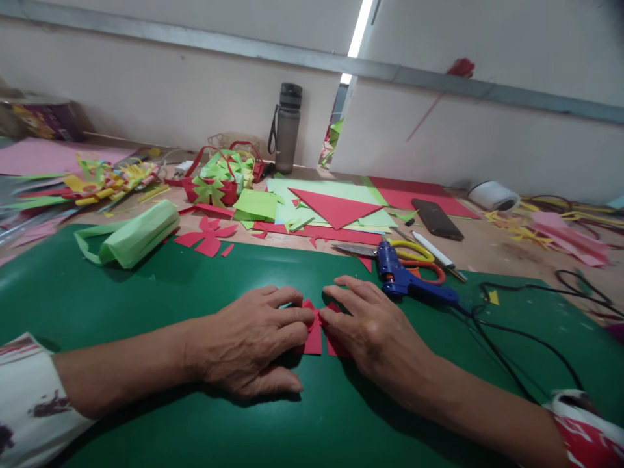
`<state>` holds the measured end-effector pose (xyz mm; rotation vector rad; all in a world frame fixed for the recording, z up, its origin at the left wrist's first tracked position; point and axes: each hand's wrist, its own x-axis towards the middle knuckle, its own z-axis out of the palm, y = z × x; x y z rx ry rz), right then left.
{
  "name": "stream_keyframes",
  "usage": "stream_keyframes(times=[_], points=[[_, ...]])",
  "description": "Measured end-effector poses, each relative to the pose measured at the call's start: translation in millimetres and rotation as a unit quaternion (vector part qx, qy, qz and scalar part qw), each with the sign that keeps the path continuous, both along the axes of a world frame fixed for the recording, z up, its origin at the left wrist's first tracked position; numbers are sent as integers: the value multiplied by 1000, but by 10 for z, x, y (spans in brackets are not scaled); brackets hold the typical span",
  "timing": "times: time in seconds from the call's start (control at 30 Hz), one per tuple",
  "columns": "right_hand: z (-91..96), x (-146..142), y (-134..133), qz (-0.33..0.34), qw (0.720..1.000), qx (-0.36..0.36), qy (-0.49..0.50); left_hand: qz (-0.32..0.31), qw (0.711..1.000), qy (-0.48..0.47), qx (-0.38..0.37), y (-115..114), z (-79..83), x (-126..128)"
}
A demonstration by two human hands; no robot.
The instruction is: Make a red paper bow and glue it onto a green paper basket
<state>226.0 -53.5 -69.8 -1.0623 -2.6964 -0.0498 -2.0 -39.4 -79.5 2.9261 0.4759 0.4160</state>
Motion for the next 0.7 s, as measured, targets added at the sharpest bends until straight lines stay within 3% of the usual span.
stream_keyframes(times=[0.3, 0.5, 0.6, 0.7], points=[[-44, 52, -70, -28, 999, -19, -13, -3, 1000, -2, -5, 2, -7, 2], [-119, 99, -117, -11, 998, 60, 0, -1, 1000, -2, -5, -3, -5, 3], [-66, 125, -155, 46, 994, 103, 5, -2, 1000, -4, -11, -6, -4, 5], [37, 147, -204, 191, 974, 111, 45, -1, 1000, -8, -20, -8, -4, 7]])
